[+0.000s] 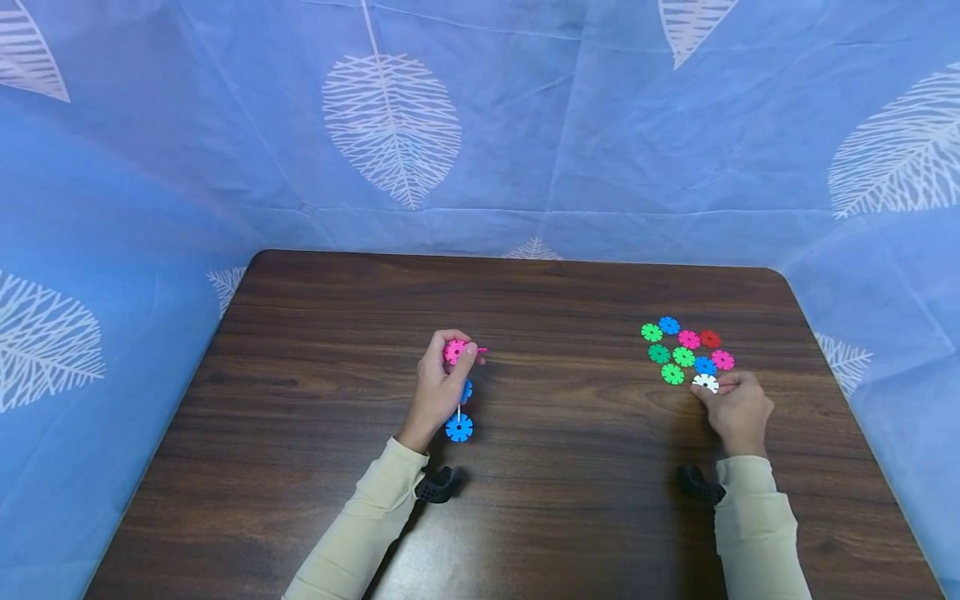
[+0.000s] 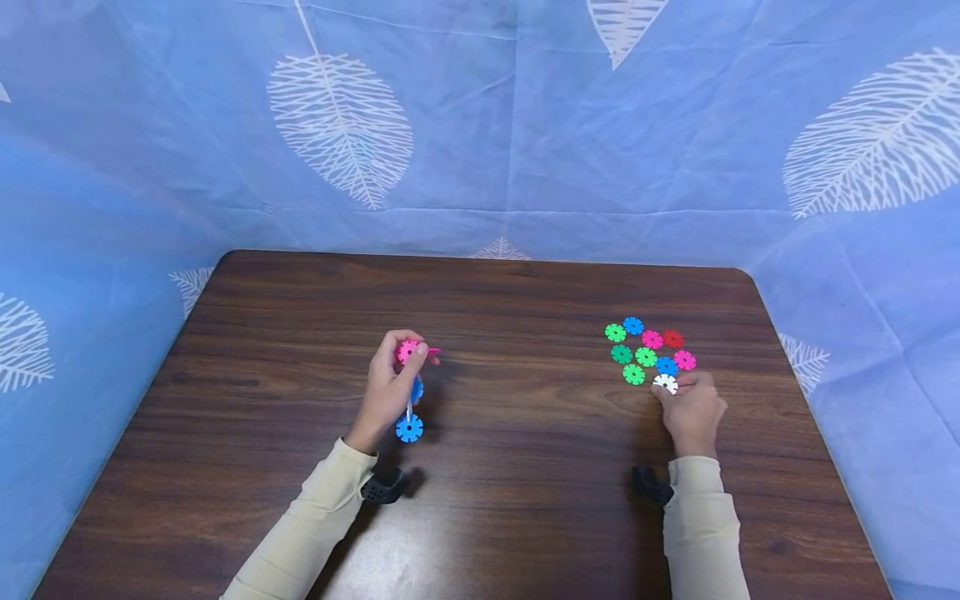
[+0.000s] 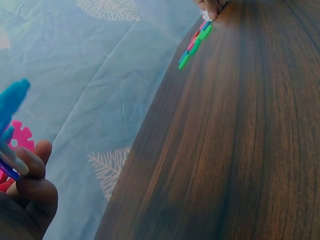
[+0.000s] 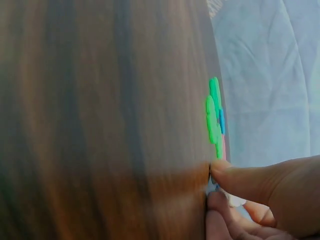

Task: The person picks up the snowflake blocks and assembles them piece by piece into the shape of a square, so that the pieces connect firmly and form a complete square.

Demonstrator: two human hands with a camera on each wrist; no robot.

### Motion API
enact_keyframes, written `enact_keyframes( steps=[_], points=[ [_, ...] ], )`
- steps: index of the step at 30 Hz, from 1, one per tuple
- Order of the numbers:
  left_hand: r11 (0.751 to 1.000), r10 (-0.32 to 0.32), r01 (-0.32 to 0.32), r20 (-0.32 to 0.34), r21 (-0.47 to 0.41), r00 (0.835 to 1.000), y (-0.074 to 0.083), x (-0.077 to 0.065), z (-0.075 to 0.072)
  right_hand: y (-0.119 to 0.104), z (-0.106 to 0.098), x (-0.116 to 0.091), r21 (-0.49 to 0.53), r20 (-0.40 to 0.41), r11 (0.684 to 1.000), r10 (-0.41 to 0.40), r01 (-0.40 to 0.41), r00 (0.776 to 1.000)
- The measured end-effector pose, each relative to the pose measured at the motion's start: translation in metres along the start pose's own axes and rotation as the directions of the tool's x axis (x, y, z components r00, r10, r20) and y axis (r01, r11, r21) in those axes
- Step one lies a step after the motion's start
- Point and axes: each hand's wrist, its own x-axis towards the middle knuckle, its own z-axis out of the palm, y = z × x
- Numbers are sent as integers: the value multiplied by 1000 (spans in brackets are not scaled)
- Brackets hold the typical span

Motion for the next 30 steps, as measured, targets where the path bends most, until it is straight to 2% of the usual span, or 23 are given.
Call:
enact_keyframes(
  steps=[3, 7, 12, 16, 19, 23, 25, 30],
  points=[
    [1000, -7, 7, 3, -12, 1000, 0, 0, 0, 1, -4, 0, 21, 11, 999, 33, -33, 999],
    [1000, -16, 16, 3, -6, 1000, 0, 0, -1, -1, -7, -3, 35, -12, 999, 30, -29, 999],
    [1000, -24, 24, -7, 11, 1000, 2, 0, -2, -16, -7, -12, 78, -84, 995, -61, 68, 995],
    [999, -39, 39, -13, 6, 999, 2, 0, -2, -32, -4, -20, 163, -104, 973, -150, 166, 983],
    [999, -49, 49, -15, 10, 999, 2, 0, -2, -45, 0, -26, 243, -93, 942, -214, 230, 972],
    [999, -47, 47, -8, 17, 999, 2, 0, -2, -62, 8, -35, 384, -61, 876, -291, 292, 955],
    [999, -47, 47, 0, 25, 999, 2, 0, -1, -70, 12, -39, 473, -35, 828, -324, 302, 945],
    [999, -30, 29, 16, 39, 999, 0, 0, -1, -84, 21, -46, 605, 61, 748, -384, 272, 921]
  ],
)
